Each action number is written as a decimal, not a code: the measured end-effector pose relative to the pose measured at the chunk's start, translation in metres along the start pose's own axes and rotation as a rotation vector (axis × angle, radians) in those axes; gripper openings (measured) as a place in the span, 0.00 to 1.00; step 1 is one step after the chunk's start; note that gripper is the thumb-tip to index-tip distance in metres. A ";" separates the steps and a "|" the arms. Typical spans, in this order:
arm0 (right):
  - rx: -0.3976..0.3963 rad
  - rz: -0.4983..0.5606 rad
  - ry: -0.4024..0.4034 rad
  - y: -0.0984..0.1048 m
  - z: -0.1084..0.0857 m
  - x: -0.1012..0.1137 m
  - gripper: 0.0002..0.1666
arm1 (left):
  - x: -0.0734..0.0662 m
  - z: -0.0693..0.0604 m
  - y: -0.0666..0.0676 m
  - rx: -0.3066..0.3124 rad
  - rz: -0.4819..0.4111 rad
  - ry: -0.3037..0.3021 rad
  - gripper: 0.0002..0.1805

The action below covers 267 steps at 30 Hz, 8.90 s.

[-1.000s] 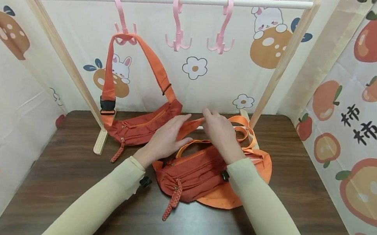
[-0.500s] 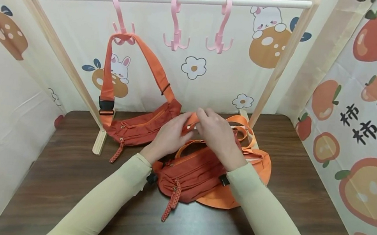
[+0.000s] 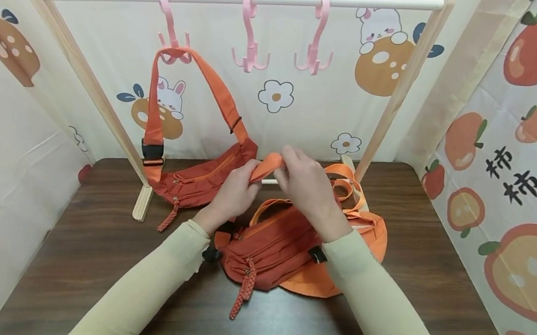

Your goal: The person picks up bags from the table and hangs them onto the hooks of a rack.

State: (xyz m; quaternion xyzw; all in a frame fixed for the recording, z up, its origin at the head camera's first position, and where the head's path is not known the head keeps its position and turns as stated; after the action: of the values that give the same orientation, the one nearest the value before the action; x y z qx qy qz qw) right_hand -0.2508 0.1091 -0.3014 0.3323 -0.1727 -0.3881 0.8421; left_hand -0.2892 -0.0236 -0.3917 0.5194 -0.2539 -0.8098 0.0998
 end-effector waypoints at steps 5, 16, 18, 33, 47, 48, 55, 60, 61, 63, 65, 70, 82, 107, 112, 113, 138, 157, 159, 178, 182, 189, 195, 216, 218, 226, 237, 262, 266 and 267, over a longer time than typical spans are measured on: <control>-0.016 0.097 -0.071 0.003 0.005 -0.007 0.11 | 0.001 -0.005 0.011 -0.028 -0.051 0.016 0.16; -0.044 0.247 -0.232 0.006 0.010 -0.027 0.06 | -0.006 -0.015 0.033 -0.060 -0.129 0.027 0.16; -0.041 0.274 -0.260 0.005 0.010 -0.030 0.06 | -0.007 -0.018 0.036 -0.055 -0.144 0.040 0.16; 0.024 0.485 -0.336 0.004 0.017 -0.039 0.03 | -0.013 -0.039 0.061 -0.042 -0.231 0.086 0.12; 0.123 0.473 -0.357 0.014 0.027 -0.036 0.05 | -0.036 -0.050 0.086 -0.054 -0.309 0.074 0.17; 0.130 0.481 -0.354 0.016 0.028 -0.035 0.05 | -0.038 -0.050 0.088 -0.058 -0.311 0.067 0.18; 0.160 0.539 -0.359 0.028 0.036 -0.030 0.09 | -0.059 -0.049 0.100 -0.080 -0.335 -0.006 0.21; 0.154 0.552 -0.334 0.036 0.043 -0.027 0.17 | -0.074 -0.047 0.109 -0.088 -0.305 -0.072 0.24; 0.155 0.556 -0.329 0.038 0.044 -0.026 0.19 | -0.076 -0.047 0.110 -0.088 -0.301 -0.083 0.24; 0.164 0.571 -0.325 0.040 0.047 -0.025 0.20 | -0.081 -0.046 0.113 -0.090 -0.290 -0.101 0.25; 0.174 0.587 -0.322 0.042 0.049 -0.024 0.21 | -0.085 -0.046 0.116 -0.093 -0.280 -0.113 0.25; 0.186 0.645 -0.317 0.051 0.056 -0.019 0.20 | -0.099 -0.045 0.125 -0.103 -0.269 -0.138 0.24; 0.145 0.667 -0.294 0.070 0.083 -0.014 0.17 | -0.129 -0.035 0.150 -0.185 -0.237 -0.172 0.22; 0.042 0.644 -0.358 0.060 0.135 -0.041 0.10 | -0.143 0.027 0.185 -0.324 -0.154 -0.198 0.17; -0.018 0.573 -0.375 0.057 0.145 -0.047 0.12 | -0.146 0.036 0.189 -0.368 -0.111 -0.200 0.17; -0.030 0.562 -0.382 0.056 0.147 -0.048 0.13 | -0.146 0.038 0.190 -0.373 -0.108 -0.197 0.17; -0.012 0.394 -0.539 0.034 0.167 -0.057 0.18 | -0.137 0.070 0.190 -0.438 -0.098 -0.077 0.17; 0.098 0.387 -0.567 0.005 0.164 -0.069 0.20 | -0.120 0.076 0.183 -0.446 -0.035 -0.023 0.18; 0.103 0.388 -0.565 0.002 0.163 -0.070 0.20 | -0.118 0.076 0.183 -0.446 -0.033 -0.025 0.18; 0.135 0.479 -0.554 -0.022 0.155 -0.069 0.19 | -0.090 0.072 0.177 -0.442 -0.112 0.066 0.18; 0.132 0.478 -0.543 -0.026 0.154 -0.068 0.18 | -0.085 0.071 0.175 -0.439 -0.125 0.078 0.18; 0.138 0.443 -0.513 -0.031 0.151 -0.068 0.18 | -0.073 0.065 0.171 -0.436 -0.143 0.087 0.17; 0.144 0.415 -0.513 -0.037 0.145 -0.072 0.18 | -0.060 0.059 0.165 -0.430 -0.133 0.108 0.18; 0.232 0.331 -0.550 -0.046 0.111 -0.085 0.29 | -0.043 0.044 0.151 -0.398 -0.080 0.073 0.26; 0.242 0.312 -0.546 -0.046 0.109 -0.085 0.32 | -0.043 0.042 0.150 -0.393 -0.078 0.069 0.28; 0.246 0.318 -0.544 -0.046 0.093 -0.086 0.39 | -0.043 0.035 0.144 -0.366 -0.074 0.041 0.35; 0.212 0.269 -0.503 -0.041 0.079 -0.085 0.41 | -0.044 0.031 0.136 -0.324 -0.097 0.052 0.39; 0.169 0.240 -0.435 -0.017 0.042 -0.071 0.39 | -0.040 0.017 0.127 -0.303 -0.108 0.057 0.51; 0.174 0.242 -0.412 -0.013 0.036 -0.070 0.39 | -0.043 0.012 0.129 -0.316 -0.101 0.045 0.52; 0.178 0.241 -0.411 -0.012 0.034 -0.070 0.39 | -0.044 0.010 0.129 -0.318 -0.100 0.045 0.52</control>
State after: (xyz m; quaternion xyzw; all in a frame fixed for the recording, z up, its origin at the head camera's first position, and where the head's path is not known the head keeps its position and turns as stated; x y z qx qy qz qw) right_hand -0.3209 0.1426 -0.2876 0.2963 -0.4124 -0.3275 0.7968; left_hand -0.2923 -0.1118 -0.2871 0.5270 -0.0940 -0.8320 0.1457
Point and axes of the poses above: each hand's wrist, its own z-axis towards the middle knuckle, its own y-axis out of the back of the hand, x = y × z, the point moved 9 cm from there along z, towards the middle knuckle, and after that the axes turned 13 degrees about -z, right-handed, at the moved point
